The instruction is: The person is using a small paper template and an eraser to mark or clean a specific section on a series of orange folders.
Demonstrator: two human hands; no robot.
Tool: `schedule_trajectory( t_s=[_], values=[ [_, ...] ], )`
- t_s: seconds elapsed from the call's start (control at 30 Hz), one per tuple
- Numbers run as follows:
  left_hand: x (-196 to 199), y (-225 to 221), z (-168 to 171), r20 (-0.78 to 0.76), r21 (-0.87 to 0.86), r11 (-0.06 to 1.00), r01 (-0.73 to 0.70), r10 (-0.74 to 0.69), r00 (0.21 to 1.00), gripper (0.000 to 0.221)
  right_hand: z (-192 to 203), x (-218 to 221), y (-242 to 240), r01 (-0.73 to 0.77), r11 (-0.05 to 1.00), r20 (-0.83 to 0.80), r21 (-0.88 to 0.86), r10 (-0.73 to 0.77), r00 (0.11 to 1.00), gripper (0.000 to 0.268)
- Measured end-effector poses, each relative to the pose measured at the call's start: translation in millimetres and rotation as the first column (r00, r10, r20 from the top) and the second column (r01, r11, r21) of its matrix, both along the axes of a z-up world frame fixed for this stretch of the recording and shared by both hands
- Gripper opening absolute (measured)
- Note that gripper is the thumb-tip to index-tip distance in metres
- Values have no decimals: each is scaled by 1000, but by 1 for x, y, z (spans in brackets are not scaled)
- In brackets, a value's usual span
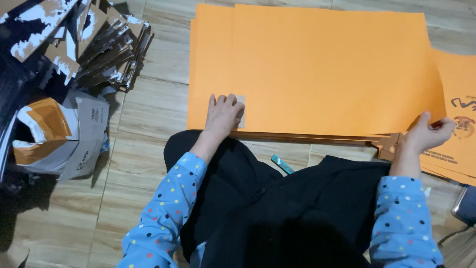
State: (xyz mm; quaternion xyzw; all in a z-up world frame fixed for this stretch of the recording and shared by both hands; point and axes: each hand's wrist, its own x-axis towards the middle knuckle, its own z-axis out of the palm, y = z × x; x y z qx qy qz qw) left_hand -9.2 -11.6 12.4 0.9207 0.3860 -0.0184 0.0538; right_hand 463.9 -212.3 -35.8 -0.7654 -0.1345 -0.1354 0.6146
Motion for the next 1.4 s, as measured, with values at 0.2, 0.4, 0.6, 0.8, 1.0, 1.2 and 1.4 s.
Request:
schedule_trajectory(
  t_s=[0.2,0.4,0.6,0.8,1.0,1.2,1.4],
  values=[
    [-1,0,-4,17,-2,1000,19,-19,1000,33,91,-170,46,-433,847,591,-308,527,610,31],
    [3,4,-18,46,-120,993,-11,16,999,35,37,-266,75,-360,662,629,-658,745,221,23],
    [5,8,-30,76,-132,991,28,-18,997,32,25,-312,90,-341,667,642,-662,740,202,6],
    [4,3,-18,115,-136,990,42,-26,993,32,16,-323,96,-374,624,624,-686,769,138,10],
    [7,2,-17,109,-112,993,43,-31,994,35,5,-319,96,-420,554,575,-719,813,88,12],
    [7,3,-8,85,-120,991,51,-41,996,34,0,-315,98,-452,492,530,-744,847,49,15],
    [8,3,-6,71,-124,991,44,-36,997,34,6,-315,98,-428,411,429,-805,902,59,18]
  ],
)
